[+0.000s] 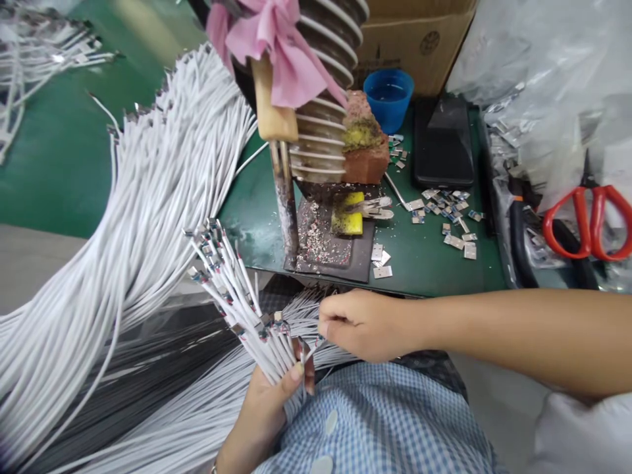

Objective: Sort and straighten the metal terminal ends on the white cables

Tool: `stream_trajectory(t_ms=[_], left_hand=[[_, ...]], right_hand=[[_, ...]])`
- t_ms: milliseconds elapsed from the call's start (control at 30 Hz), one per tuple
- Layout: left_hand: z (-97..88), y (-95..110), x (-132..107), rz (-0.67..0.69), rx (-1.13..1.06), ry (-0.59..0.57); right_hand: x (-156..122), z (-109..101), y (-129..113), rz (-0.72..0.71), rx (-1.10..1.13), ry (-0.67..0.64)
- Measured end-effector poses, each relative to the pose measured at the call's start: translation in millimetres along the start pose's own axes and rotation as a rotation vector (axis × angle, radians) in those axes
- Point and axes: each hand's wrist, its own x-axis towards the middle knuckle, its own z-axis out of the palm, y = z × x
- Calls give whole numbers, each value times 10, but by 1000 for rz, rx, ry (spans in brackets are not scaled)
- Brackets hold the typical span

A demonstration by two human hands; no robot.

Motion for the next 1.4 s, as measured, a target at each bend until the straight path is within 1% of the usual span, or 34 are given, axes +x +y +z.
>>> stream_trajectory(t_ms=[100, 300, 400, 500, 567, 667, 733, 833, 900, 1000, 1067, 1200, 1300, 1400], left_hand=[[1, 11, 27, 27, 25, 2], [5, -16, -1, 1, 145, 16], [24, -22, -8, -15, 151, 12], [36, -25, 4, 6, 136, 20], [37, -31, 14, 27, 125, 58], [36, -46, 26, 24, 109, 153], [42, -53, 32, 26, 91, 180], [62, -47, 38, 73, 54, 152], [76, -39, 37, 91, 34, 129], [90, -38, 26, 66, 23, 102], [97, -45, 13, 40, 22, 87], [116, -46, -11, -23, 30, 80], [126, -27, -14, -61, 43, 69], [126, -11, -11, -36, 33, 83]], right_hand=[[-9, -5, -6, 8, 29, -3], [-10, 8, -2, 7, 69, 5], [-6, 16, 2, -6, 52, 3], [-5, 14, 7, 6, 23, 1], [-6, 8, 4, 24, 17, -4], [-6, -4, -9, 39, 23, -12], [-5, -8, -10, 33, 35, -14], [0, -2, 12, 14, 51, -30], [4, 6, 36, -11, 24, -31], [9, 15, 55, -86, -77, 6], [12, 19, 50, -91, -104, 27], [15, 39, 32, -24, 4, 25], [5, 61, 38, -61, 81, 33], [-10, 70, 49, -106, -20, 89]])
